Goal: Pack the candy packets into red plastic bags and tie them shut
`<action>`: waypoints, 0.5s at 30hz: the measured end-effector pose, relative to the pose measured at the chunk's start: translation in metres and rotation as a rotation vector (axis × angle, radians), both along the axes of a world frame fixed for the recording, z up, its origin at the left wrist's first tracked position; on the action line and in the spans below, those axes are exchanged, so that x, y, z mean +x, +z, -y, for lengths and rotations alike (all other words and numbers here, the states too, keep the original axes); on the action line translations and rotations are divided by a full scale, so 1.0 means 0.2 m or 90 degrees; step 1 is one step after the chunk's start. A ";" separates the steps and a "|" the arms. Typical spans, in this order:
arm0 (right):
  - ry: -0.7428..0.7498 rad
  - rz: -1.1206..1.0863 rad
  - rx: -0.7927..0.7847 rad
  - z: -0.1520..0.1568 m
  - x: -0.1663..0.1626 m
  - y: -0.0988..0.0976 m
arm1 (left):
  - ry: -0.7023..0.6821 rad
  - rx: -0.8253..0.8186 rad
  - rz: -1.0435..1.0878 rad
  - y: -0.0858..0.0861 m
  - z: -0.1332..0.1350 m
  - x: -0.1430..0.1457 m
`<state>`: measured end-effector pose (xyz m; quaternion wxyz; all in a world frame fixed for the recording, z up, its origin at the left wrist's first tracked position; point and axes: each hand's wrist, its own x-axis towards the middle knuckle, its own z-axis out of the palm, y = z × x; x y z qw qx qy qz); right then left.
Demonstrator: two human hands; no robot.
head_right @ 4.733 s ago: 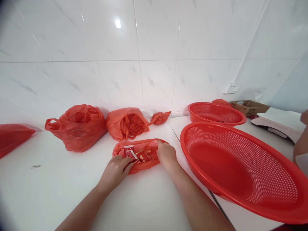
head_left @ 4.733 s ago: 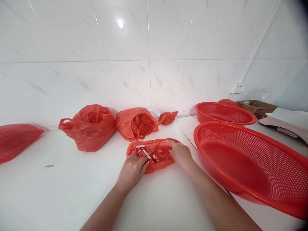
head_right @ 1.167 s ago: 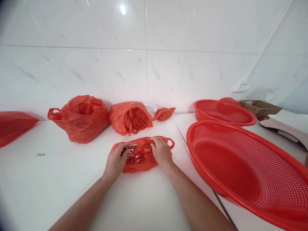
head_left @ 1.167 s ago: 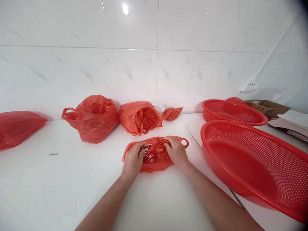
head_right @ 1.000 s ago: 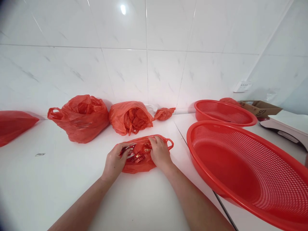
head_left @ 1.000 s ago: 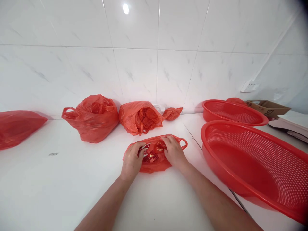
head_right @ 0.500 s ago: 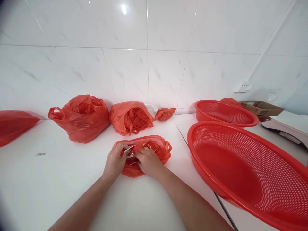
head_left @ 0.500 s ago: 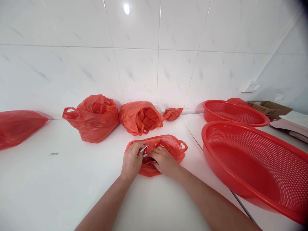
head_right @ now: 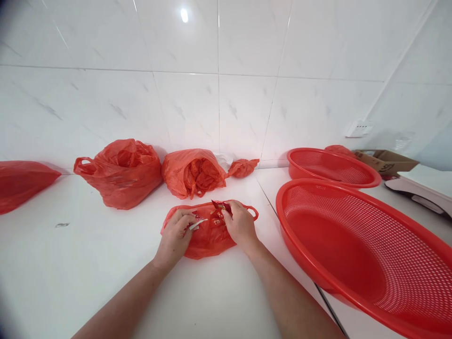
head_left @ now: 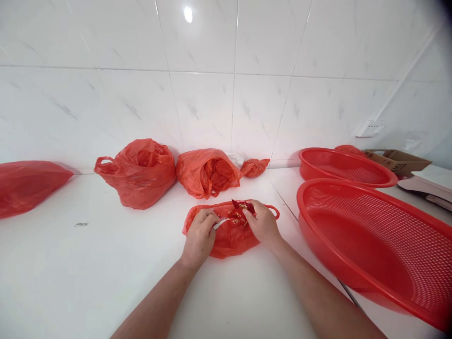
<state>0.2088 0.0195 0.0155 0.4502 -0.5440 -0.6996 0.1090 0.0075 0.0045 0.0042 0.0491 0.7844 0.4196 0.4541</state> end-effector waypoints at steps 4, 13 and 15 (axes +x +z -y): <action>0.089 0.001 -0.016 0.01 -0.03 -0.02 | -0.105 -0.015 -0.107 0.01 0.02 0.03; 0.105 0.127 -0.020 -0.02 -0.02 -0.06 | 0.004 -0.104 -0.119 0.06 0.01 -0.05; 0.097 0.176 -0.064 -0.02 -0.02 -0.07 | 0.083 -0.122 -0.133 0.04 -0.01 -0.08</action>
